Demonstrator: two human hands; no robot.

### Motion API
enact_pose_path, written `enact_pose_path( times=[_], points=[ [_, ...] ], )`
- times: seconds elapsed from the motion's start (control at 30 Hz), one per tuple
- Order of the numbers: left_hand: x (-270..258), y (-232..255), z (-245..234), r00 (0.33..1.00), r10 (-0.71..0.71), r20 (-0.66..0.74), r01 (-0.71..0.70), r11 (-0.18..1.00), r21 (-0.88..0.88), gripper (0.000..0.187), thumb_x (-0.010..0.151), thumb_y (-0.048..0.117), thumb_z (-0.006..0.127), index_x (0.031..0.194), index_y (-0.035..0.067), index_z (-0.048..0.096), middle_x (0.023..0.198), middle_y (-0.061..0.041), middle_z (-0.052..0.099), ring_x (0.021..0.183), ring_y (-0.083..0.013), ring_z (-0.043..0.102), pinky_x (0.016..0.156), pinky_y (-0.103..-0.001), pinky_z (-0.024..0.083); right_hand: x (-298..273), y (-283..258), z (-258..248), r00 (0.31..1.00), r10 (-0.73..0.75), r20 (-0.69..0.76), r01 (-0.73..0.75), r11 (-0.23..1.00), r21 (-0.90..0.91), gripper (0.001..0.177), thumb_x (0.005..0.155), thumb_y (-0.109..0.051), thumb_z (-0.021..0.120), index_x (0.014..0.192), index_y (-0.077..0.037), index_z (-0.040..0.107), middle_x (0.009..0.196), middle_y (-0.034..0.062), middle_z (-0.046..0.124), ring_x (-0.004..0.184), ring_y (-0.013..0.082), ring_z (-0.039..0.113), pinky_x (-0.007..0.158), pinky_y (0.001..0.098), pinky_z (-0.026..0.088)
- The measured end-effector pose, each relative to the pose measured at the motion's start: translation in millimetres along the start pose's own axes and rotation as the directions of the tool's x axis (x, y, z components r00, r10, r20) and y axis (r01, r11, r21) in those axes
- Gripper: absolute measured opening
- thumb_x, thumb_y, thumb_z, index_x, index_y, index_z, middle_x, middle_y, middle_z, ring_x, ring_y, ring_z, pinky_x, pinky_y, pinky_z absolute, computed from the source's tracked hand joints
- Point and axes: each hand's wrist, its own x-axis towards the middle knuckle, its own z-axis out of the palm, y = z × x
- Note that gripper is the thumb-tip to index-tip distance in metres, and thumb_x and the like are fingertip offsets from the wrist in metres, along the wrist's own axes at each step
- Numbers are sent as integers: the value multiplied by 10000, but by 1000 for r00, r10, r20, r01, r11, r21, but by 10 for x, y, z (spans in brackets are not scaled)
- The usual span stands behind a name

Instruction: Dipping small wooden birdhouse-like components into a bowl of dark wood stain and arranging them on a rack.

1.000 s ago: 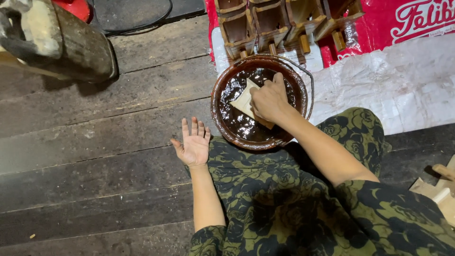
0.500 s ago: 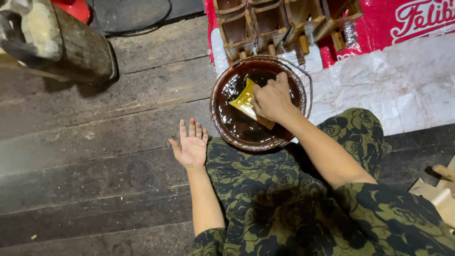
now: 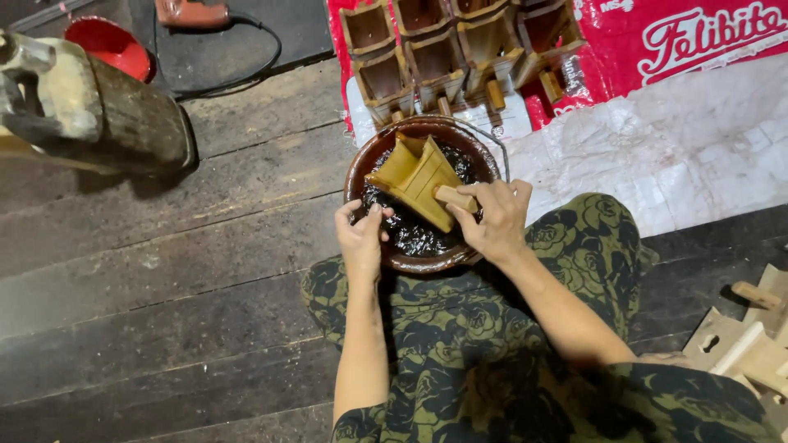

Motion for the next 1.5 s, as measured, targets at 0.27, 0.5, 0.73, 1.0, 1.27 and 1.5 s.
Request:
enact_pose_path(
  times=[0.27,0.5,0.73,1.0,1.27,1.5],
  points=[
    [100,-34,179,994,-113,-12,113,994,2,635,936,373,766,1316,-4,426,837,-208,742,450,-131,552,457,-201,406,-341,91,199,970,6,-242,16,996,90,267,863,-323,842,1046,-161,733,798,-9,655,728,171,609,898,415,339],
    [154,25,197,986,-153,-60,153,988,-1,718,856,322,857,1344,-17,454,858,-187,706,474,-129,573,447,-201,437,-467,72,284,950,9,-312,34,991,131,265,838,-289,870,1021,-153,734,863,-27,707,755,168,630,875,407,332],
    [43,209,319,946,-259,-195,258,966,-31,925,669,269,979,1374,-32,461,952,-205,651,685,-211,607,552,-293,486,-423,46,143,984,-11,-180,29,994,101,299,825,-254,854,1071,-135,733,838,6,727,783,189,651,921,457,321],
    [38,-90,342,970,-158,-185,159,987,-5,897,662,177,990,1320,59,391,939,-158,745,811,-212,680,738,-338,570,-218,-27,-268,993,53,105,-58,997,42,381,871,-361,798,1170,-143,706,907,76,756,859,238,633,963,533,306],
    [114,-543,291,997,-20,-72,24,999,47,805,764,96,935,1258,110,299,1035,-216,721,674,-116,617,646,-231,529,-156,245,-344,995,91,-42,-94,993,-77,332,906,-328,807,1178,-170,701,896,19,736,829,223,622,951,504,330],
    [155,-754,222,998,24,-51,-21,998,59,772,777,91,921,1237,119,302,1035,-194,709,622,-81,571,577,-186,487,-148,231,-382,995,87,-42,-90,993,-81,332,895,-304,813,1181,-181,697,895,7,729,833,206,618,920,459,340]
  ],
)
